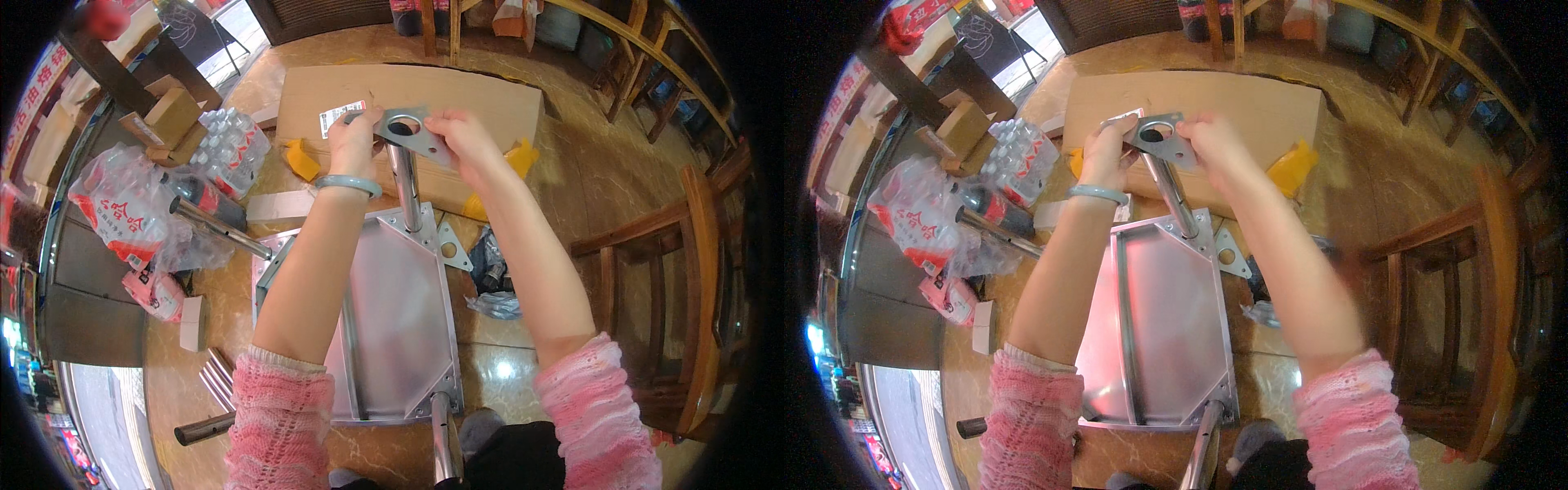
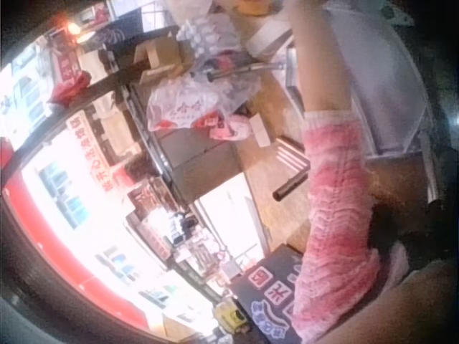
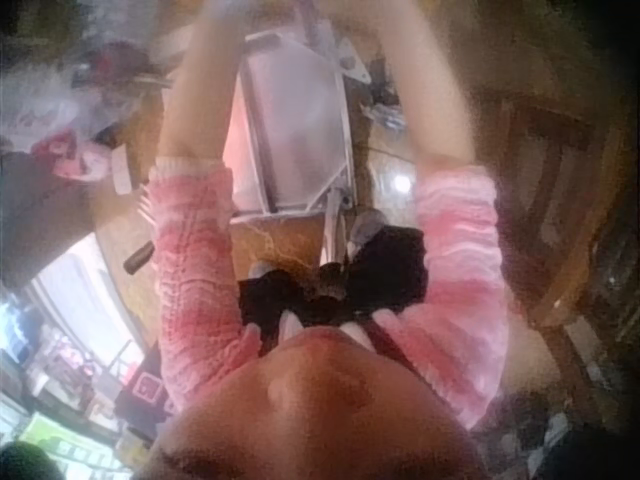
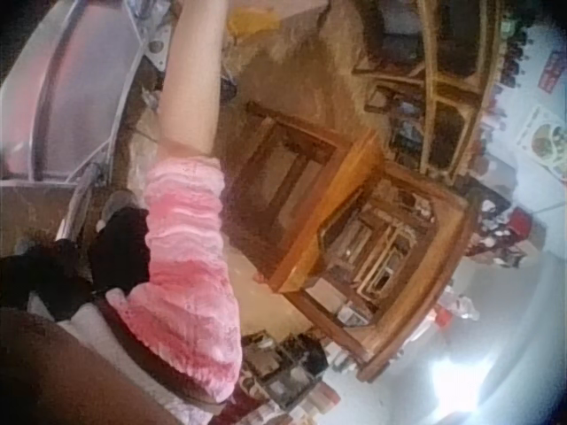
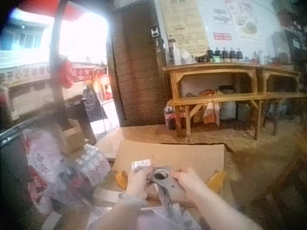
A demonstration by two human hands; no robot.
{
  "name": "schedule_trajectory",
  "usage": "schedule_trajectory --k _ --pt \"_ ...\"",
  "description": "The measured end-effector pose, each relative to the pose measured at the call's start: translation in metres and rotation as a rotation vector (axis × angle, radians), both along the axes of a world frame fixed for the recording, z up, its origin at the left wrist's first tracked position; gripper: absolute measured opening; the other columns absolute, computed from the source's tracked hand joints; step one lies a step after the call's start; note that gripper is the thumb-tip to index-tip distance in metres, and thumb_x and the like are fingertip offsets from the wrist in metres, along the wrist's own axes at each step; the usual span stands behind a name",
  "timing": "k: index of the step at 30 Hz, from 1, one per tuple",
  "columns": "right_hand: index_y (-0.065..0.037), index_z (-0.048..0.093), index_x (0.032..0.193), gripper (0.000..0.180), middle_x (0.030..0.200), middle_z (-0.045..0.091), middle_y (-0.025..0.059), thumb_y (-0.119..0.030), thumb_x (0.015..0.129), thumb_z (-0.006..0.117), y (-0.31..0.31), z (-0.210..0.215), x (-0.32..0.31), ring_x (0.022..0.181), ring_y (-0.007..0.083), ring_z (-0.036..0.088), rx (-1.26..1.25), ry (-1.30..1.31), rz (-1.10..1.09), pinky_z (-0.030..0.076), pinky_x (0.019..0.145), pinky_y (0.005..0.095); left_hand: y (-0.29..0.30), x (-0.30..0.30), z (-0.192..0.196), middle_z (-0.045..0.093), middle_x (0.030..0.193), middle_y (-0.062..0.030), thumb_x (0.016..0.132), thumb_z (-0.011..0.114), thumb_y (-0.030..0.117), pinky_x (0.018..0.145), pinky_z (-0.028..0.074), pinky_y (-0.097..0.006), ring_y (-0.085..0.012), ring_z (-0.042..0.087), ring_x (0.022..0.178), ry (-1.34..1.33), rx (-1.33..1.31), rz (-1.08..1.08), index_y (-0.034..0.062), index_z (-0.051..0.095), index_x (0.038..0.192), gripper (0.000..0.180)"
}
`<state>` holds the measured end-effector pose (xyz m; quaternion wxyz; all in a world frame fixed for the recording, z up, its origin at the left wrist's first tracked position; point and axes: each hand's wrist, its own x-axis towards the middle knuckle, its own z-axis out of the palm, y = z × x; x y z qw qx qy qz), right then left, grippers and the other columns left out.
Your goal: The person assembles a metal table by attaching metal legs to a tabletop using brackets and screws. They align the brackets, insert screws, and tighten them by hand.
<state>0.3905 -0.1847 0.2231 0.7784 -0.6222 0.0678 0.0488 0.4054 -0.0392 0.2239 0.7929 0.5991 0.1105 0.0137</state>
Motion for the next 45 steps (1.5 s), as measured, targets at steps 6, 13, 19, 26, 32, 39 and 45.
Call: schedule_trajectory --k 6,13,19,26,32,39,45 --pt "-0.004 0.057 0.087 0.014 0.074 0.056 0.0001 -0.018 0.085 0.056 0.001 0.007 -0.008 0.061 0.0083 0.051 -0.133 -0.11 0.1 0.04 0.052 0.0236 0.012 -0.009 -0.005 0.058 0.087 -0.0021 0.081 0.064 0.023 0.07 0.044 -0.03 -0.0131 0.053 0.081 0.022 -0.095 -0.029 0.0095 0.057 0.096 0.022" --pt "-0.005 0.057 0.089 0.014 0.074 0.055 -0.0014 -0.019 0.086 0.057 0.001 -0.003 -0.009 0.062 0.0064 0.049 0.048 -0.01 0.103 0.039 0.056 0.02 0.016 -0.016 0.002 0.057 0.096 -0.0055 0.083 0.061 0.016 0.078 0.048 -0.03 -0.0165 0.055 0.088 -0.005 -0.219 -0.16 0.0056 0.054 0.102 0.023" --pt "-0.005 0.058 0.084 0.013 0.075 0.056 -0.0003 -0.018 0.085 0.056 0.011 -0.006 -0.01 0.066 0.0069 0.049 0.033 -0.084 0.088 0.039 0.055 0.0216 0.021 -0.02 0.006 0.057 0.099 -0.0106 0.081 0.058 0.008 0.081 0.047 -0.035 -0.0209 0.055 0.091 -0.006 -0.212 -0.129 -0.0012 0.051 0.103 0.025" --pt "-0.001 0.057 0.085 0.013 0.076 0.057 0.0056 -0.014 0.082 0.057 0.014 -0.004 -0.004 0.069 0.0131 0.052 0.048 -0.086 0.006 0.041 0.06 0.0266 0.013 -0.006 -0.007 0.057 0.097 -0.0101 0.082 0.055 0.009 0.074 0.047 -0.034 -0.0207 0.055 0.087 0.045 -0.295 -0.096 0.0015 0.052 0.102 0.022" --pt "-0.001 0.057 0.085 0.016 0.076 0.057 0.006 -0.017 0.082 0.059 0.02 -0.011 -0.005 0.07 0.0127 0.053 0.101 -0.17 -0.017 0.041 0.06 0.0254 0.011 -0.004 -0.007 0.058 0.093 -0.0091 0.082 0.059 0.014 0.073 0.048 -0.035 -0.0196 0.055 0.084 0.033 -0.265 -0.077 0.0021 0.052 0.1 0.022" --pt "-0.001 0.057 0.088 0.023 0.082 0.061 0.0077 -0.023 0.083 0.061 0.007 0.007 -0.017 0.07 0.0122 0.057 -0.111 -0.036 0.186 0.046 0.062 0.0239 0.009 -0.013 -0.003 0.057 0.093 -0.0104 0.083 0.06 0.017 0.07 0.051 -0.036 -0.0209 0.059 0.079 -0.022 -0.134 -0.085 0.001 0.051 0.101 0.026" --pt "0.001 0.058 0.089 0.024 0.083 0.063 0.011 -0.022 0.086 0.058 0.001 0.003 -0.013 0.072 0.0148 0.061 0.119 -0.02 0.33 0.05 0.069 0.0251 0.014 -0.01 -0.003 0.057 0.094 -0.0118 0.084 0.056 0.017 0.071 0.051 -0.038 -0.0241 0.058 0.08 0.032 -0.153 -0.182 0.0001 0.05 0.101 0.025"
